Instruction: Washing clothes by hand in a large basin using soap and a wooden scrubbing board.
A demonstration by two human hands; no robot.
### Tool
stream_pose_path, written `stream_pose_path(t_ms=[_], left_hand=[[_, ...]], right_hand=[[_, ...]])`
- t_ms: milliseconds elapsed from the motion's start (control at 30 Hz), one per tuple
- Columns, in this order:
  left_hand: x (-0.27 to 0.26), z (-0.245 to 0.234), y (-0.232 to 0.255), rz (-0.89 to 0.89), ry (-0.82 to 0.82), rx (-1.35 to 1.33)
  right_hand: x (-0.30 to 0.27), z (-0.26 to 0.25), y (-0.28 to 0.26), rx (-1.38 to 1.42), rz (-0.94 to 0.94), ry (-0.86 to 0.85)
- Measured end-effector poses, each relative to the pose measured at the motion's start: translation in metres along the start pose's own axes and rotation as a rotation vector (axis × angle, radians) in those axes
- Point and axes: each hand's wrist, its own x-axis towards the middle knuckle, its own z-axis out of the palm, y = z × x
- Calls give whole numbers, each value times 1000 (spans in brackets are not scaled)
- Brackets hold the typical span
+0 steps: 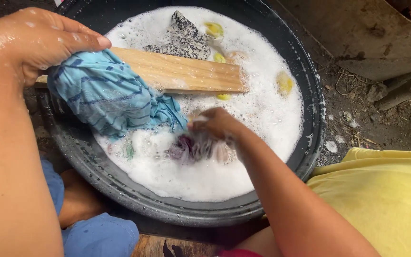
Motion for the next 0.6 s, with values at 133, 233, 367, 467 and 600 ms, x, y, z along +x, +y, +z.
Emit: stream_pose_path(t_ms=[133, 233, 367, 467, 600], left_hand=[[-1, 6, -1, -68, -123, 99], [5, 18, -11, -35, -280, 278], [-3, 40, -28, -291, -422, 463], [8, 57, -60, -373, -490, 488], [14, 86, -77, -421, -420, 600]], right_hand=[[-50, -71, -42, 412, 0, 326], [-61, -98, -27, 573, 50, 656], [-32, -112, 38, 1122, 350, 949], [-38, -88, 42, 909, 475, 801], [-5, -42, 27, 828, 208, 592]])
